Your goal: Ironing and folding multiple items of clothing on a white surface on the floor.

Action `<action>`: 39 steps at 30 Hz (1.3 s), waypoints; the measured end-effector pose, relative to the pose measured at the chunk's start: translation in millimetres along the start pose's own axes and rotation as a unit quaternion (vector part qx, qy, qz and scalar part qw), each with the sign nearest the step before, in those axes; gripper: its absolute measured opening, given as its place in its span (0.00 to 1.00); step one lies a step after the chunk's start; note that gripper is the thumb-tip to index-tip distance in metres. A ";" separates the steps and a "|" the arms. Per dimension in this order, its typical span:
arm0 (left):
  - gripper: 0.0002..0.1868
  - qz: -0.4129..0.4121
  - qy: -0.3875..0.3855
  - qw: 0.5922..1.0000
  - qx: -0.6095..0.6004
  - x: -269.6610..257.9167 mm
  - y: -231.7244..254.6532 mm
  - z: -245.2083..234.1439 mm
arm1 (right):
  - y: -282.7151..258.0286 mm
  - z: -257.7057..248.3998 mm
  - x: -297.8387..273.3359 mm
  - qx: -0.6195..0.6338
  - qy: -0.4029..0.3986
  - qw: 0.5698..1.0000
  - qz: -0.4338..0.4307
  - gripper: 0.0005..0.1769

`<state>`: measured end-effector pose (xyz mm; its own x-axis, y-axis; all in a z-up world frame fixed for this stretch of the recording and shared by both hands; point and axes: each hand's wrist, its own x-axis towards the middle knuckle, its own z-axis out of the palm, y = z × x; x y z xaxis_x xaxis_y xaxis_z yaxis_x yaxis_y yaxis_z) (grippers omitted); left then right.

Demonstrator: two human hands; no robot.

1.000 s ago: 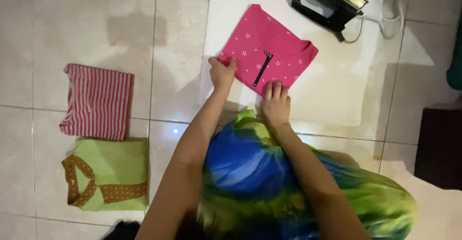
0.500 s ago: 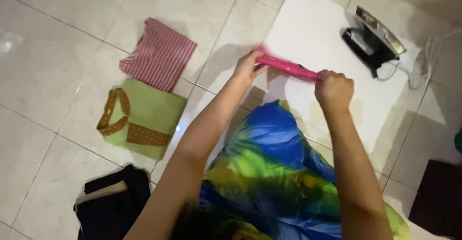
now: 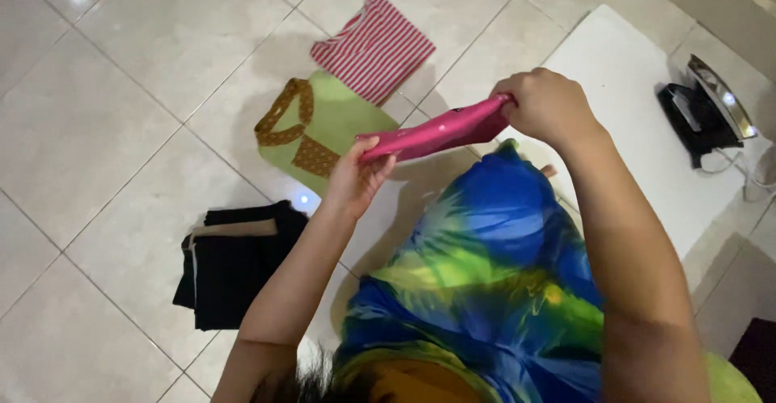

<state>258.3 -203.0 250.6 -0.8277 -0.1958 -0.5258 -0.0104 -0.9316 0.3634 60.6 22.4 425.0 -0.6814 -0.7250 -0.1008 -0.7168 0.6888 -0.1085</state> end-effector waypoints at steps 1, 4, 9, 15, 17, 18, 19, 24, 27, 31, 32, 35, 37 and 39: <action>0.12 0.006 0.004 1.000 0.009 -6.1 8.7 0.8 | -5.9 -0.1 9.1 0.003 -0.011 1.000 0.000 0.15; 0.13 0.018 0.019 0.999 0.029 -2.7 32.7 1.7 | -13.6 5.4 45.9 0.019 -0.028 0.999 -0.013 0.17; 0.15 0.042 0.024 0.996 0.072 66.9 67.1 -8.8 | 11.2 43.4 136.6 0.029 -0.032 0.997 -0.059 0.16; 0.14 0.130 0.052 0.985 0.103 130.4 112.5 39.3 | 25.9 60.0 248.1 0.070 0.089 0.988 -0.100 0.15; 0.13 0.208 0.083 0.955 0.195 150.5 110.3 46.3 | 33.9 76.3 277.3 0.122 0.200 0.962 -0.138 0.15; 0.13 0.210 0.087 0.954 0.194 167.6 100.6 35.6 | 48.7 107.7 293.3 0.125 0.199 0.962 -0.141 0.15; 0.14 0.241 0.099 0.938 0.229 182.9 89.4 22.4 | 62.4 141.8 306.5 0.133 0.235 0.951 -0.152 0.18; 0.16 0.334 0.175 0.827 0.418 255.9 -5.7 -97.6 | 88.4 277.1 308.2 0.465 0.075 0.882 0.005 0.26; 0.18 0.235 0.292 0.774 0.510 240.6 -33.1 -106.6 | 89.5 277.3 263.9 0.556 -0.102 0.814 0.136 0.30; 0.18 0.334 0.310 0.649 0.609 228.6 -37.4 -52.6 | 123.1 263.9 211.9 0.221 -0.010 0.975 -0.025 0.41; 0.22 0.385 0.275 0.532 0.702 231.4 -39.7 -39.3 | 132.3 258.6 196.7 0.222 0.015 0.975 -0.018 0.37; 0.50 0.259 0.168 0.389 0.868 249.6 -19.2 12.6 | 152.0 240.0 113.5 0.277 -0.048 0.958 -0.048 0.31; 0.47 0.208 0.180 0.340 0.899 289.1 -21.7 -25.2 | 161.6 209.3 45.3 0.258 -0.103 0.961 0.002 0.27; 0.44 0.168 0.191 0.288 0.923 312.1 -20.5 -33.7 | 176.6 180.5 -22.9 0.238 -0.152 0.958 0.054 0.23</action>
<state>19.1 -255.3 53.1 -0.8375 -0.5281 -0.1407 -0.5383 0.8415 0.0462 -23.7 160.4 229.7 -0.6214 -0.6667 -0.4115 -0.4475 0.7332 -0.5121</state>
